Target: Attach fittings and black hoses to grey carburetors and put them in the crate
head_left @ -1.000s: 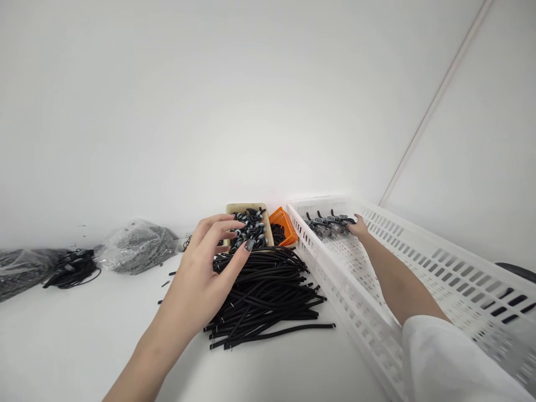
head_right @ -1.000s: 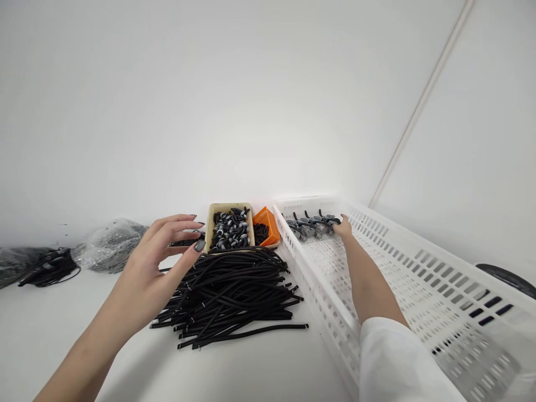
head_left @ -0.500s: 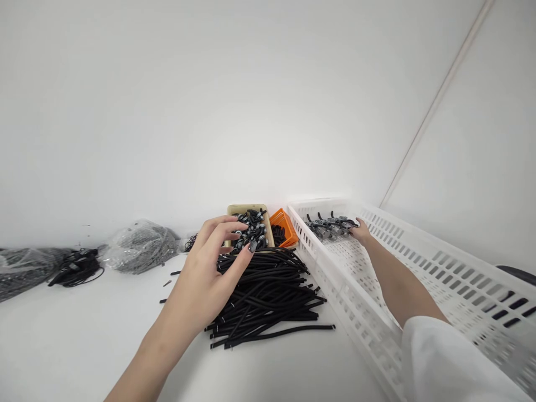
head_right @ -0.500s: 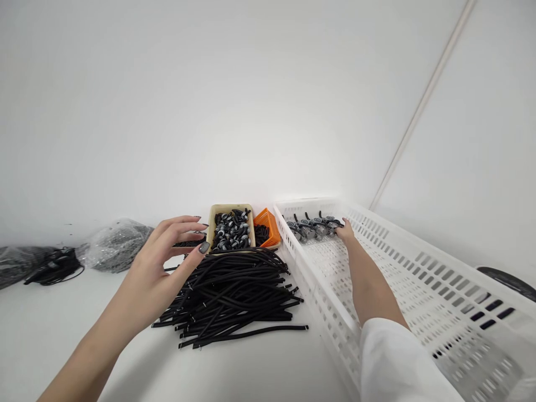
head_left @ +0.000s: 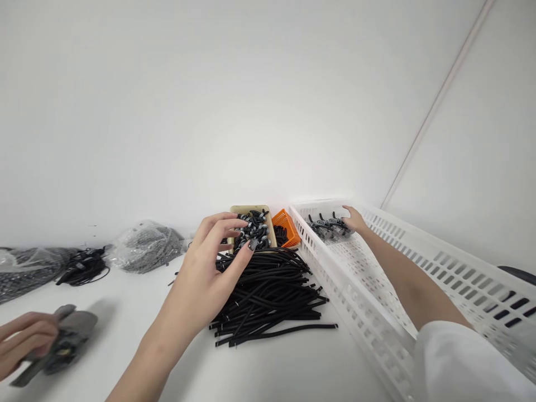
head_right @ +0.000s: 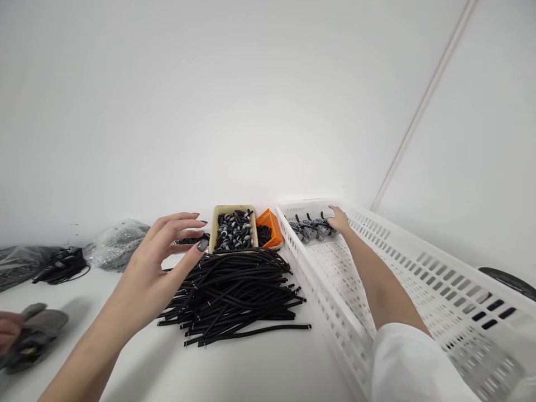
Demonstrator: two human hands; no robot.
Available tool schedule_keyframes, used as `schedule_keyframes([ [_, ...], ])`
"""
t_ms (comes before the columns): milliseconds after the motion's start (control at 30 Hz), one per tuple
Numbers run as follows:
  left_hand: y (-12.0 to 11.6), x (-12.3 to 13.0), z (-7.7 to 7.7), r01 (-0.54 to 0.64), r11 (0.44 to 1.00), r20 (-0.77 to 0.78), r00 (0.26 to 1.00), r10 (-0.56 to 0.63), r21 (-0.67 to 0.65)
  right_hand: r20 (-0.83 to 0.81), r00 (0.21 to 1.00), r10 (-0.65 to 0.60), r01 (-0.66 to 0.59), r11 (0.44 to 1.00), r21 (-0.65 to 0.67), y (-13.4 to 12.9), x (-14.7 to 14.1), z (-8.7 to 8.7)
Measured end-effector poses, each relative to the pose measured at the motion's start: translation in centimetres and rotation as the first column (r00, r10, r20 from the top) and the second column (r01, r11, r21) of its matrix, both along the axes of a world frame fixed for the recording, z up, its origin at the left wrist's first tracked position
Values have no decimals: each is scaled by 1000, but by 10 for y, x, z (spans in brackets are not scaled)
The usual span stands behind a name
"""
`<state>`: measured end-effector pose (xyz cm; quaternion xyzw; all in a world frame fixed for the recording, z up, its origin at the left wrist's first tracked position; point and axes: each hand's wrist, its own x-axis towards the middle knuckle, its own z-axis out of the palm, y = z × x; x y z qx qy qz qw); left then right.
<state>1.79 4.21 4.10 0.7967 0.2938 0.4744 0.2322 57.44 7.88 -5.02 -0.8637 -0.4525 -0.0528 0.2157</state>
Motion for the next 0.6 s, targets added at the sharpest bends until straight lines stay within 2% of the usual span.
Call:
schedule_keyframes([
  [100, -3, 1, 1, 1, 1000, 17, 1000, -1, 3, -45, 971, 235, -240, 959, -153, 8, -14, 12],
  [233, -7, 1, 3, 17, 1000, 17, 1000, -17, 3, -101, 886, 453, -460, 824, -331, 22, -43, 9],
  [300, -6, 1, 2, 16, 1000, 8, 1000, -16, 11, -89, 852, 517, -512, 782, -356, 28, -57, 2],
  [367, -5, 0, 2, 14, 1000, -1, 1000, -14, 26, -62, 828, 557, -540, 764, -354, 33, -67, -6],
  [467, -4, -1, 1, 24, 999, -13, 1000, -23, 37, -15, 813, 582, -550, 759, -349, 38, -72, -12],
  [600, -6, -2, 3, 18, 999, 5, 1000, -19, 33, 40, 801, 598, -546, 756, -361, 38, -64, -14],
])
